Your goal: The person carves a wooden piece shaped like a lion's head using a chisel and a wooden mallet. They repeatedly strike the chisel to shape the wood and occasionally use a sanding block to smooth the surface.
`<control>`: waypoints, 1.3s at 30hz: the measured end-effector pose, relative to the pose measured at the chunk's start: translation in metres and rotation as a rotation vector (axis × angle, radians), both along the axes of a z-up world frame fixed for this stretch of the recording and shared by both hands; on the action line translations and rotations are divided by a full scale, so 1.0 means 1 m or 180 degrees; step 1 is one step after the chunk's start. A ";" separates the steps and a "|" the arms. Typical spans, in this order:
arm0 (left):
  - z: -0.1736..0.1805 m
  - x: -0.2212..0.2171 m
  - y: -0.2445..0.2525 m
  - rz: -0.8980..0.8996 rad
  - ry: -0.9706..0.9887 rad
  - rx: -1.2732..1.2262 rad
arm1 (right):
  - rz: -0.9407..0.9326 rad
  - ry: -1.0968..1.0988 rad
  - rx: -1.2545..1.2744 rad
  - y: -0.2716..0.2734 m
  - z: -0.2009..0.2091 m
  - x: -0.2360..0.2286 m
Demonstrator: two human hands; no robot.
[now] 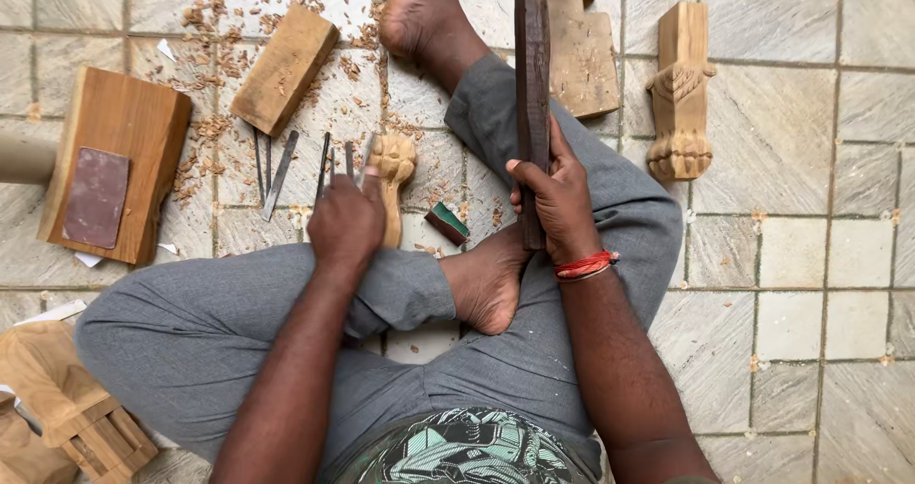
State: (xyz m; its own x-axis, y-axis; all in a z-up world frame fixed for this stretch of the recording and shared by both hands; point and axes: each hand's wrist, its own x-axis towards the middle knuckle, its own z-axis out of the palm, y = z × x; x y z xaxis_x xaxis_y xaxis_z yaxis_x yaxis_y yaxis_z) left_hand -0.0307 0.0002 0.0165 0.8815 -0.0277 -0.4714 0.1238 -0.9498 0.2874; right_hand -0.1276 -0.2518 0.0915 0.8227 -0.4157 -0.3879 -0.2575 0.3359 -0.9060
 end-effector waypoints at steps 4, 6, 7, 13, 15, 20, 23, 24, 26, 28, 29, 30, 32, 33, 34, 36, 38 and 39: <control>-0.014 0.017 0.024 0.0218 -0.0636 -0.1398 | 0.0041 0.0052 -0.0045 0.003 0.001 0.003; -0.009 0.027 0.022 0.0600 -0.0313 -0.2401 | 0.0060 0.0099 -0.0068 0.004 0.004 0.011; -0.004 0.029 0.019 0.0365 -0.0421 -0.2596 | 0.0078 0.0141 -0.0082 0.005 0.005 0.015; 0.027 0.022 -0.010 -0.0632 -0.1105 -0.2440 | 0.0231 0.0231 -0.0061 0.001 0.000 0.021; 0.034 0.019 -0.016 -0.0996 -0.1395 -0.2162 | 0.0271 0.0127 -0.0060 0.001 -0.002 0.016; 0.036 0.014 -0.022 -0.1274 -0.1658 -0.2017 | 0.0385 -0.0055 -0.0463 0.001 -0.008 0.001; 0.030 0.009 -0.019 -0.1536 -0.1846 -0.1659 | 0.0455 -0.0317 -0.1385 0.002 -0.008 -0.009; 0.027 0.009 -0.018 -0.1644 -0.1908 -0.1478 | 0.0494 -0.0613 -0.2003 0.003 -0.008 -0.012; 0.017 0.008 -0.016 -0.1891 -0.2150 -0.1411 | 0.0622 -0.1122 -0.3006 0.007 -0.004 -0.020; 0.006 0.006 -0.012 -0.2094 -0.2255 -0.1227 | 0.0720 -0.1415 -0.3602 0.015 0.001 -0.031; 0.002 0.005 -0.009 -0.2176 -0.2236 -0.1081 | 0.0769 -0.1502 -0.3795 0.021 0.003 -0.035; -0.003 0.005 -0.006 -0.2275 -0.2220 -0.0944 | 0.1001 -0.1344 -0.4102 0.027 0.005 -0.037; -0.010 0.006 -0.003 -0.2409 -0.2162 -0.0665 | 0.1468 -0.1005 -0.4712 0.037 0.007 -0.040; -0.013 0.007 -0.002 -0.2478 -0.2136 -0.0534 | 0.1358 -0.0990 -0.4577 0.040 0.009 -0.044; -0.015 0.008 -0.002 -0.2469 -0.2193 -0.0659 | 0.1253 -0.0984 -0.4448 0.043 0.011 -0.045; -0.020 0.010 0.000 -0.2422 -0.2289 -0.0894 | 0.1061 -0.1137 -0.4267 0.044 0.012 -0.047; -0.025 0.009 0.004 -0.2573 -0.2385 -0.0819 | 0.0890 -0.1437 -0.4147 0.046 0.010 -0.050; -0.027 0.007 0.006 -0.2651 -0.2426 -0.0780 | 0.1084 -0.1243 -0.4359 0.048 0.009 -0.052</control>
State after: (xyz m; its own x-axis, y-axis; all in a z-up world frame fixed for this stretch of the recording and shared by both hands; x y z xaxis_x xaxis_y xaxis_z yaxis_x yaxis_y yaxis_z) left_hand -0.0236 0.0064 -0.0104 0.6005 -0.7513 0.2736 -0.7996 -0.5641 0.2060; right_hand -0.1798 -0.2041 0.1001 0.9123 -0.0362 0.4079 0.1850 -0.8522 -0.4895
